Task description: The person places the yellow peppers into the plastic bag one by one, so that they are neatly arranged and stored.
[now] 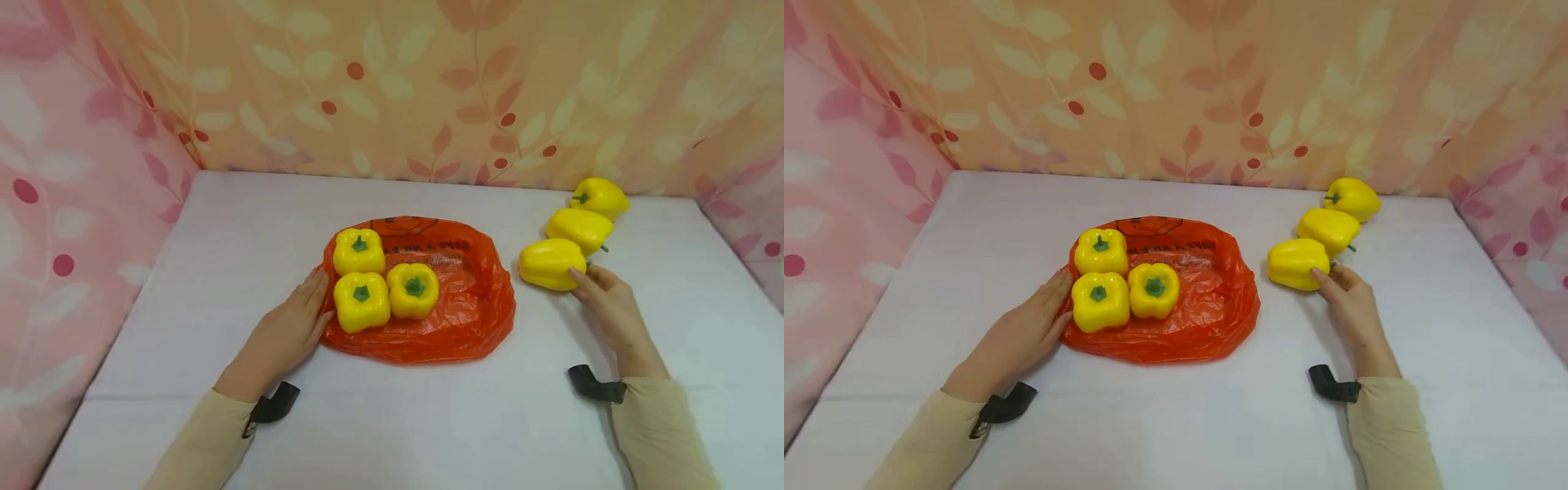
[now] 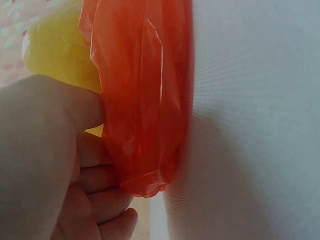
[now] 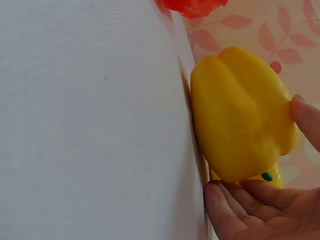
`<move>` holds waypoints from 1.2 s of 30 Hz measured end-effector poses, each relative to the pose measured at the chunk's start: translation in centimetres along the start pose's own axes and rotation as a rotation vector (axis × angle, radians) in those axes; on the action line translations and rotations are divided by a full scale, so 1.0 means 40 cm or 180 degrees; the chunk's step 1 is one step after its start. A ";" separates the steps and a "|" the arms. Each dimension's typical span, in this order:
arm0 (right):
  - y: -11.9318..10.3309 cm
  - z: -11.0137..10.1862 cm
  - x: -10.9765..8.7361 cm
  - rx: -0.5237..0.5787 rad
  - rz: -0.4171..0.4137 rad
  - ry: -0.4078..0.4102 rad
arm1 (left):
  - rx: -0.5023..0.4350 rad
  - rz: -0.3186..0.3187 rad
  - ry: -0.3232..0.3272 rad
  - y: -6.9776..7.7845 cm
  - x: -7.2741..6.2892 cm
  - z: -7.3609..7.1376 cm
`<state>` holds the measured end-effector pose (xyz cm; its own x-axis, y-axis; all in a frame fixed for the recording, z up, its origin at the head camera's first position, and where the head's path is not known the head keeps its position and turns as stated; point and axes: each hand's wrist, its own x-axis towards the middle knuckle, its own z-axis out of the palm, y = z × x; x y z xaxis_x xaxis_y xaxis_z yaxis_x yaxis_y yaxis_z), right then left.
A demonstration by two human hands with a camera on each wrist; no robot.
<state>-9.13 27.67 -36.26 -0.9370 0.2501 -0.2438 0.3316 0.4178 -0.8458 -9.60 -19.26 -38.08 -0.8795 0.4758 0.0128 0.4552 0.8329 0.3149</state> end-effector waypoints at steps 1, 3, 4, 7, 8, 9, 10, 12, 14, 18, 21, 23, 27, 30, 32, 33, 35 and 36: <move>0.010 0.014 -0.008 0.0055 0.0025 0.0002 | 0.0033 0.0027 -0.0025 -0.007 -0.006 -0.004; 0.025 0.044 -0.021 0.0175 0.0118 0.0001 | 0.0093 0.0060 -0.0070 -0.022 -0.018 -0.015; 0.030 0.056 -0.026 0.0219 0.0179 -0.0006 | 0.0124 0.0070 -0.0091 -0.028 -0.024 -0.021; 0.035 0.079 -0.031 0.0331 0.0283 0.0017 | 0.0155 0.0069 -0.0154 -0.037 -0.033 -0.032; 0.034 0.082 -0.030 0.0372 0.0299 0.0025 | 0.0156 0.0070 -0.0152 -0.038 -0.034 -0.034; 0.033 0.083 -0.030 0.0378 0.0300 0.0034 | 0.0155 0.0069 -0.0148 -0.038 -0.034 -0.035; 0.030 0.081 -0.030 0.0400 0.0289 0.0044 | 0.0149 0.0074 -0.0137 -0.038 -0.034 -0.035; 0.026 0.073 -0.029 0.0427 0.0264 0.0069 | 0.0138 0.0091 -0.0104 -0.035 -0.031 -0.033; 0.021 0.062 -0.028 0.0539 0.0232 0.0119 | 0.0116 0.0100 -0.0074 -0.029 -0.026 -0.029; 0.012 0.038 -0.024 0.0766 0.0191 0.0156 | 0.0063 0.0080 -0.0051 -0.017 -0.017 -0.020; 0.006 0.026 -0.019 0.0793 0.0187 0.0114 | 0.0039 0.0077 -0.0037 -0.012 -0.012 -0.012; 0.001 0.021 -0.016 0.0798 0.0185 0.0115 | 0.0033 0.0080 -0.0029 -0.009 -0.008 -0.008; -0.011 0.012 -0.009 0.0741 0.0168 0.0147 | 0.0009 0.0084 0.0010 -0.002 0.000 -0.002; -0.019 0.008 -0.007 0.0348 0.0160 0.0208 | -0.0041 0.0097 0.0039 0.002 0.005 0.000; -0.022 0.012 -0.007 0.0101 0.0172 0.0242 | -0.0061 0.0101 0.0032 0.002 0.005 -0.002; -0.023 0.013 -0.007 0.0000 0.0183 0.0273 | -0.0079 0.0100 0.0025 0.001 0.005 -0.002; -0.024 0.016 -0.006 -0.0058 0.0197 0.0306 | -0.0093 0.0091 0.0012 0.001 0.004 -0.003; -0.024 0.018 -0.005 0.0012 0.0190 0.0309 | -0.0089 0.0081 0.0005 0.000 0.004 -0.003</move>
<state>-9.35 26.60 -35.75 -0.9005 0.3579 -0.2469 0.3859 0.3965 -0.8330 -9.75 -19.23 -37.97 -0.8679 0.4962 0.0226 0.4732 0.8123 0.3408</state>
